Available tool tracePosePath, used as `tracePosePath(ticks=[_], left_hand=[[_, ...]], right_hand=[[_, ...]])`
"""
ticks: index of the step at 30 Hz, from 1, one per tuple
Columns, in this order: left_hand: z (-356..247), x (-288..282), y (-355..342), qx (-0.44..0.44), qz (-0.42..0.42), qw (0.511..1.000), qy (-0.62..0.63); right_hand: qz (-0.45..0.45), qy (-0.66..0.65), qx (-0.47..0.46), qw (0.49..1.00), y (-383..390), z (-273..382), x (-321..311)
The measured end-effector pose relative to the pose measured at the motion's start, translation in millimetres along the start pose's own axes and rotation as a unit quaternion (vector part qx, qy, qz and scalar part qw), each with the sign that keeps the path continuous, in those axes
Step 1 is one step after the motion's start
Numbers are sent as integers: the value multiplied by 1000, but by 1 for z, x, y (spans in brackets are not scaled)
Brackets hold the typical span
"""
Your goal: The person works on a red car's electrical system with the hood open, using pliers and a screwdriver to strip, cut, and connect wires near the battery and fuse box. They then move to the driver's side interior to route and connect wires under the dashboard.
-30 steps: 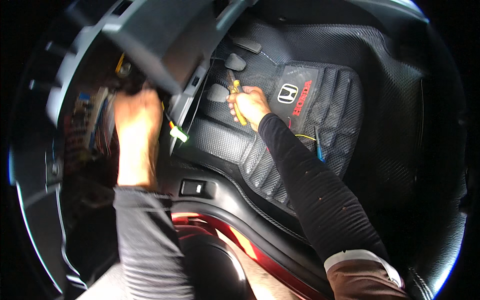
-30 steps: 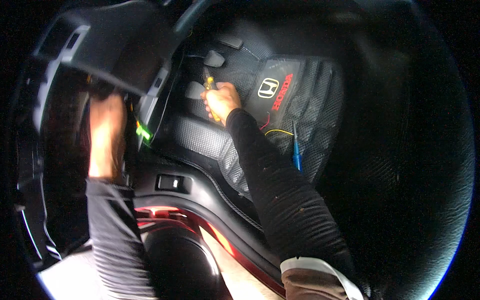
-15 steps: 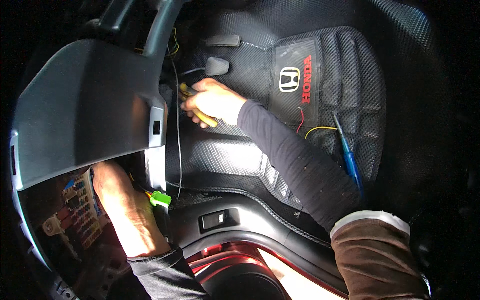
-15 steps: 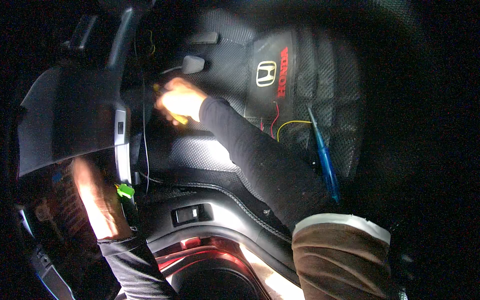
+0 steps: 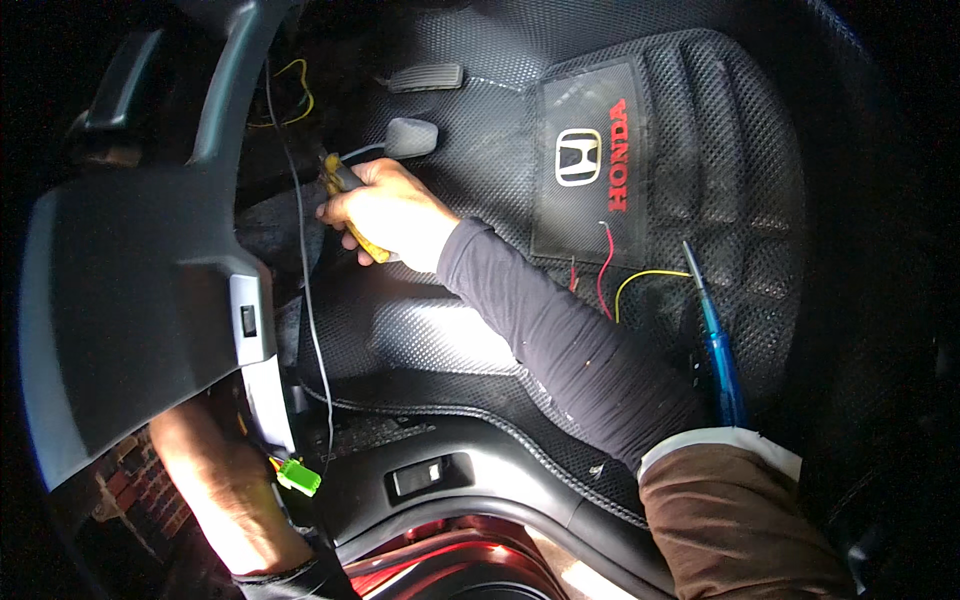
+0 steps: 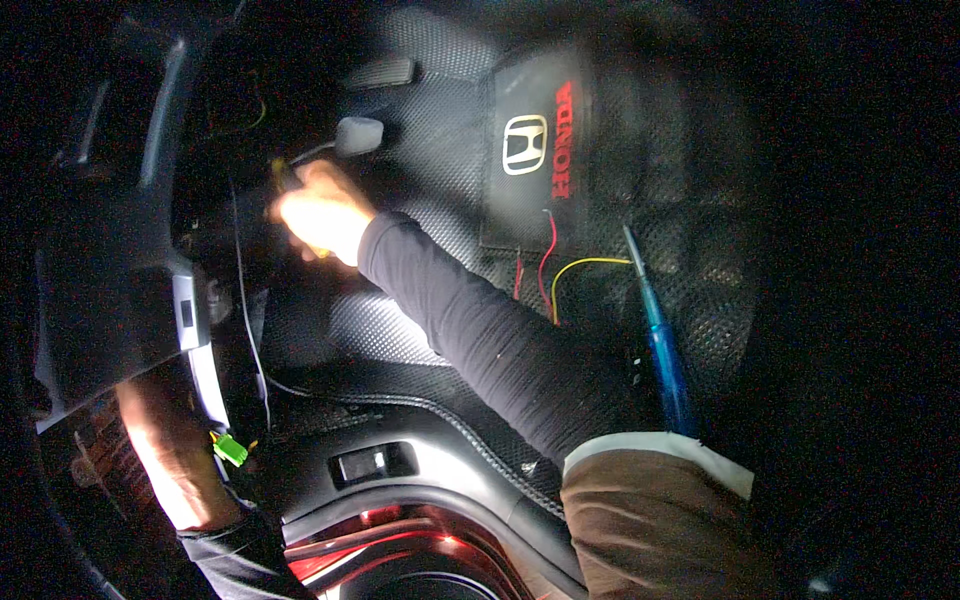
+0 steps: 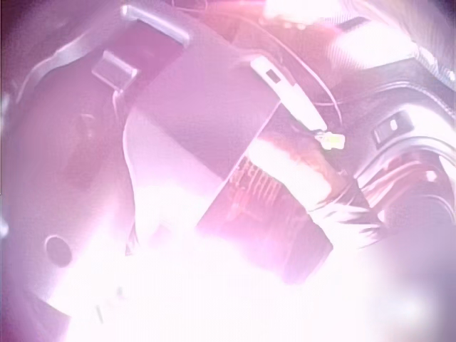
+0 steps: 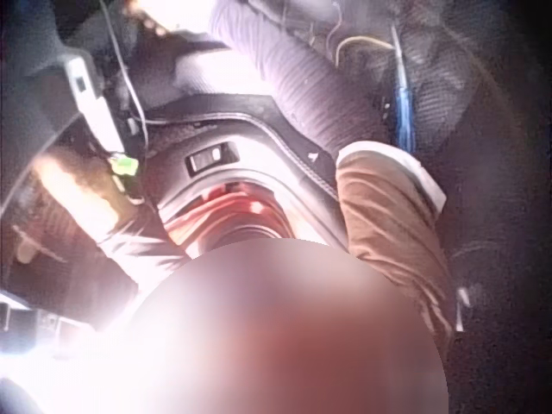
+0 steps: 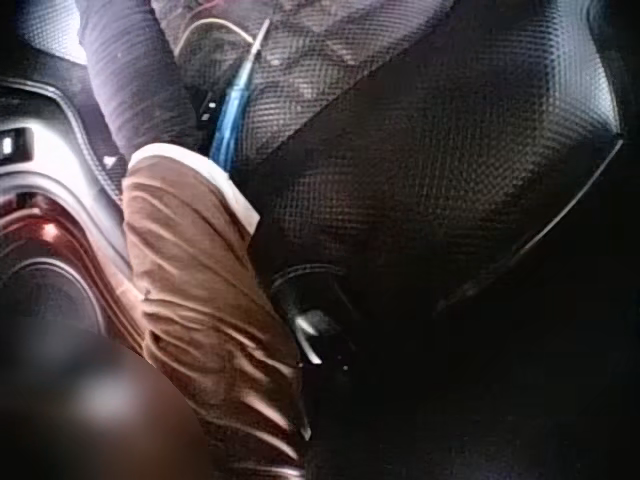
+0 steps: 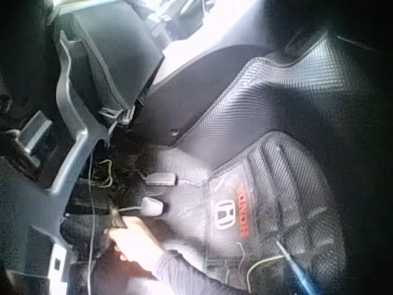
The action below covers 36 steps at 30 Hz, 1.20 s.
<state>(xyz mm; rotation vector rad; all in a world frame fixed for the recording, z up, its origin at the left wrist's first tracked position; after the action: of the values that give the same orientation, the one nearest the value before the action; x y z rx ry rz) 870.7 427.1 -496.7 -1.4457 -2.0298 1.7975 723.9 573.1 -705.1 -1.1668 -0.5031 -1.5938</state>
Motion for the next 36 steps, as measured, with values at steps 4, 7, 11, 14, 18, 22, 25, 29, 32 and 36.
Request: tracePosePath(ticks=[4, 7, 11, 14, 18, 22, 25, 29, 32, 36], left_hand=[[-6, -1, 1, 19, -29, 999, -22], [-11, 0, 6, 35, -49, 997, -43], [-20, 2, 13, 45, -82, 993, -68], [-27, 6, 26, 76, -127, 983, -108], [-25, 38, 76, 124, -64, 990, -21], [-30, 80, 146, 143, 41, 984, 103], [-27, 109, 166, 128, 60, 978, 151], [15, 148, 127, -37, 90, 975, 201], [45, 165, 86, -125, 119, 953, 248], [65, 189, 52, -140, 101, 934, 312]], right_hand=[[-65, 203, -66, 975, -3, 26, -13], [-61, 361, -87, 927, -6, 58, -26], [-163, 470, -89, 863, -6, 103, -70], [-217, 430, -160, 862, -4, 112, -90], [-84, -9, -178, 980, -24, 85, -76], [-179, -46, -187, 965, -51, 71, -42], [-177, -16, -145, 973, -58, 65, -27], [-222, -45, -120, 967, -56, 65, -11], [-240, -41, -78, 967, -59, 68, -7], [-242, -60, -84, 965, -68, 79, -11]])
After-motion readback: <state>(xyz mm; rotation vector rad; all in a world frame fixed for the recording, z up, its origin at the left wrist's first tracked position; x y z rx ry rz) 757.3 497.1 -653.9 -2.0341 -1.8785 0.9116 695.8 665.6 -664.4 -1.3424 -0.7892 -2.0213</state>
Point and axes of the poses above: each hand's wrist, its own y-axis away from the middle knuckle, its own x-axis out of the palm, z = x × y, the point moved 5 cm from there along -y, towards the middle knuckle, and after that the axes turned 1 degree about y, right-handed, at the moved point
